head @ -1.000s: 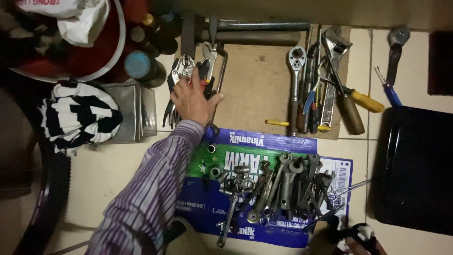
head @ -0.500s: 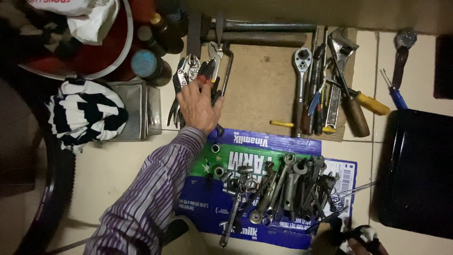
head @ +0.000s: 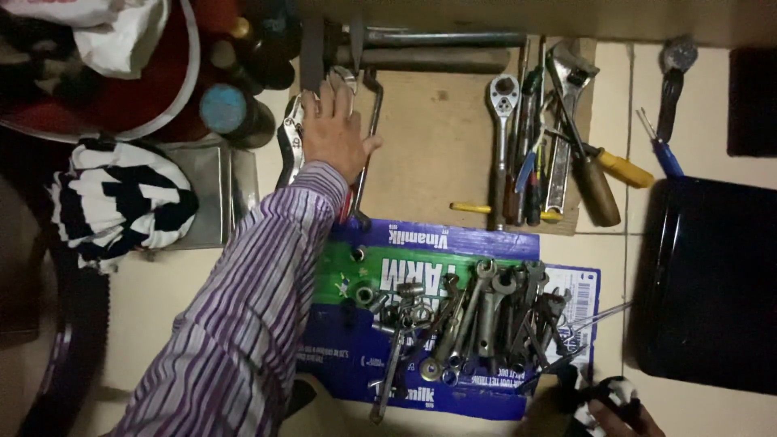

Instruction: The person sits on the floor and wipes various metal tools, including wrenches and pliers, with a cloth. They pick up each tool from a pile on a cardboard box, clean it thoroughly, and place it back down.

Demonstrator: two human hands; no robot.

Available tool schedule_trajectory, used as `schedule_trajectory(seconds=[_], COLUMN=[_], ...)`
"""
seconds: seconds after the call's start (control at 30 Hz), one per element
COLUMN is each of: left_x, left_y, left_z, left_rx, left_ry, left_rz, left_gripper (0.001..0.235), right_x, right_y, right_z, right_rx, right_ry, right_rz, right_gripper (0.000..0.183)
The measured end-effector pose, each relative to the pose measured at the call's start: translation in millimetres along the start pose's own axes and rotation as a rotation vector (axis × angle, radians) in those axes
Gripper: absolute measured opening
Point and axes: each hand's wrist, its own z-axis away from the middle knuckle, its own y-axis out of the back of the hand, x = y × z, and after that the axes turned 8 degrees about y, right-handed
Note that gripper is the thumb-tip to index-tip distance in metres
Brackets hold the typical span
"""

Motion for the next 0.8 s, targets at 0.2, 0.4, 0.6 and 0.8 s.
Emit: schedule_trajectory(seconds=[0.2,0.4,0.6,0.8], left_x=[-1.1,17.4,36.7,35.0], left_y=[18.7,-16.8,-55.6,-42.5], left_z=[-4.7,0.6,-18.6,-17.6], left_rx=[-0.223,0.218,0.315,0.319], left_ry=[0.005,0.086,0.150,0.136], left_rz=[0.034,0.365,0.276,0.364], left_gripper=[0.083,0.040,0.032,0.022], right_x=[5.7,12.9,9.7,8.7], right_y=[-3.3,-3.1,-8.8,3.8], right_z=[-15.2,-8.6,-9.0,-8.4], right_rx=[0.026,0.027,0.035,0.018], right_ry=[-0.049,-0.028,0.007,-0.024], right_rz=[0.084,0.080,0.050,0.035], right_gripper=[0.037,0.038,0.039,0.043])
